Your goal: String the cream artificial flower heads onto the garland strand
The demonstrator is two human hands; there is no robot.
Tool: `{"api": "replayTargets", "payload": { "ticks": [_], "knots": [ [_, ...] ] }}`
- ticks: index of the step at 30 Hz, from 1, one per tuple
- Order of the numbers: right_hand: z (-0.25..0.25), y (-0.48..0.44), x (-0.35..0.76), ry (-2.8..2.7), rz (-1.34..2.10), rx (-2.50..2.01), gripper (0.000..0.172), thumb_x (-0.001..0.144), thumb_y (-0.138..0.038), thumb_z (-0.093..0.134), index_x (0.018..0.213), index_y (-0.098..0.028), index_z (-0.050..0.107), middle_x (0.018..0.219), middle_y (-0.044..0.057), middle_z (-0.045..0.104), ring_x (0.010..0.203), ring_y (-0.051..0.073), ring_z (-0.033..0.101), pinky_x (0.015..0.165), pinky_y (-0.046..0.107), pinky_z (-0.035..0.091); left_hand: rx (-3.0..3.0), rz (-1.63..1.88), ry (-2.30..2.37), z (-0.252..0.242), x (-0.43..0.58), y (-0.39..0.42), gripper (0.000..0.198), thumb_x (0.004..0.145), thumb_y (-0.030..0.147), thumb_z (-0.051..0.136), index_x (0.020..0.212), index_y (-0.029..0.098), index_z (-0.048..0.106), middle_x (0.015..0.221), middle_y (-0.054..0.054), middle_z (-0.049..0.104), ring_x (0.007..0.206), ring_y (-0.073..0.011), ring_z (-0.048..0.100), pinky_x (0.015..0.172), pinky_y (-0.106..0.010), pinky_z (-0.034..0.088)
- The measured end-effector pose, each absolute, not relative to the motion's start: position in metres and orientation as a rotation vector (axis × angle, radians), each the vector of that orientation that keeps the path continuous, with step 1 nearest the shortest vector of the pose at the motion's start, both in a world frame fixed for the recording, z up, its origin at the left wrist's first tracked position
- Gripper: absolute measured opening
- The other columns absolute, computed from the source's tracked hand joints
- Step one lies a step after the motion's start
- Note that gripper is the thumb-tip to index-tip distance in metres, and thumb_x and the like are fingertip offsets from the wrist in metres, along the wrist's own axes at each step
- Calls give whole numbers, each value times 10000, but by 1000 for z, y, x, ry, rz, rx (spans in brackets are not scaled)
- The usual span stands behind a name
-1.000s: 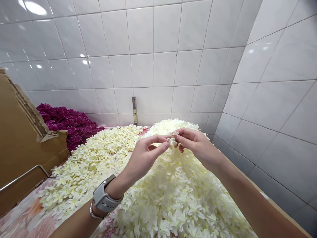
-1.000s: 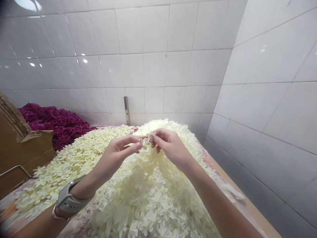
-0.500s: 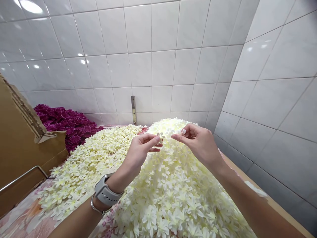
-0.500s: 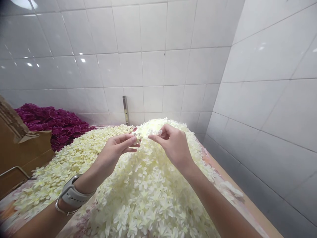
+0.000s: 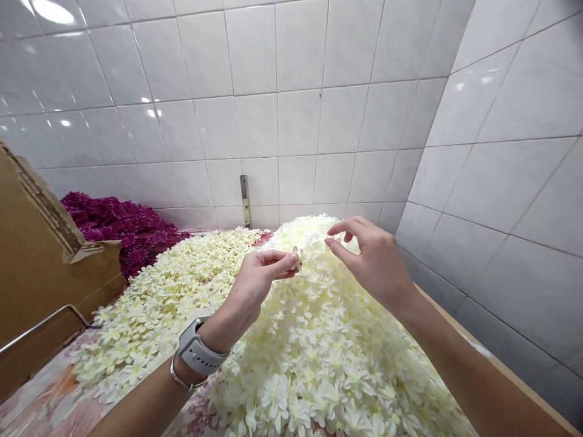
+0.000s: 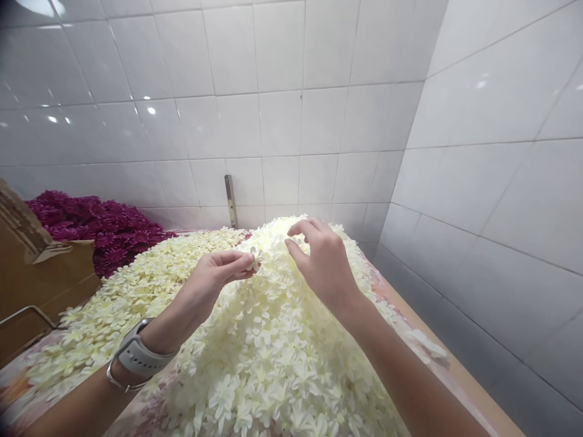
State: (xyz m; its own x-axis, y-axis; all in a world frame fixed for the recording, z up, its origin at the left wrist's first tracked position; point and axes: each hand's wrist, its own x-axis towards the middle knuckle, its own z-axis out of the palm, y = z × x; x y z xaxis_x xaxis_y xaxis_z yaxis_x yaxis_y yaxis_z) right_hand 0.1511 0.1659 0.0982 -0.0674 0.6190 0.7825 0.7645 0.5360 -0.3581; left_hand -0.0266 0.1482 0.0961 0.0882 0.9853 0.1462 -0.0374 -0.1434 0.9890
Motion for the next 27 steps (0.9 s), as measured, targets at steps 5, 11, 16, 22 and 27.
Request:
{"api": "replayTargets", "payload": {
  "ticks": [5,11,16,22,27],
  "knots": [
    [102,168,158,-1886,121,-1282,128,752,-265,561,836,-190,622,871,24,659,752,170,575,614,277,414,1334,1283,1040,97,-25,148,196,640,333,728,611,141,698,663,-39,653,681,-137,581,749,-285,479],
    [104,169,162,-1801,216,-1206,163,759,-231,508,876,-179,609,863,38,653,777,163,590,651,280,442,1322,1295,1043,95,-26,150,205,666,338,709,655,134,692,736,-51,657,762,-151,591,744,-268,476],
    [103,170,161,-1732,169,-1185,160,750,-334,592,768,-174,584,663,11,582,601,139,539,583,274,421,1331,1278,1035,94,-26,150,208,672,343,699,649,139,672,747,-43,640,782,-156,577,757,-283,470],
    [100,167,154,-1786,-134,-1092,244,796,-388,591,912,-175,565,907,73,618,842,217,570,706,338,435,1323,1252,985,95,-23,147,222,726,337,637,609,155,587,700,5,549,719,-129,534,751,-279,446],
    [98,151,137,-2053,-121,-876,123,822,-291,603,811,-181,550,827,27,618,797,162,562,729,298,422,1491,1239,956,95,-24,147,249,793,306,567,590,168,520,617,35,461,647,-107,463,684,-238,395]
  ]
}}
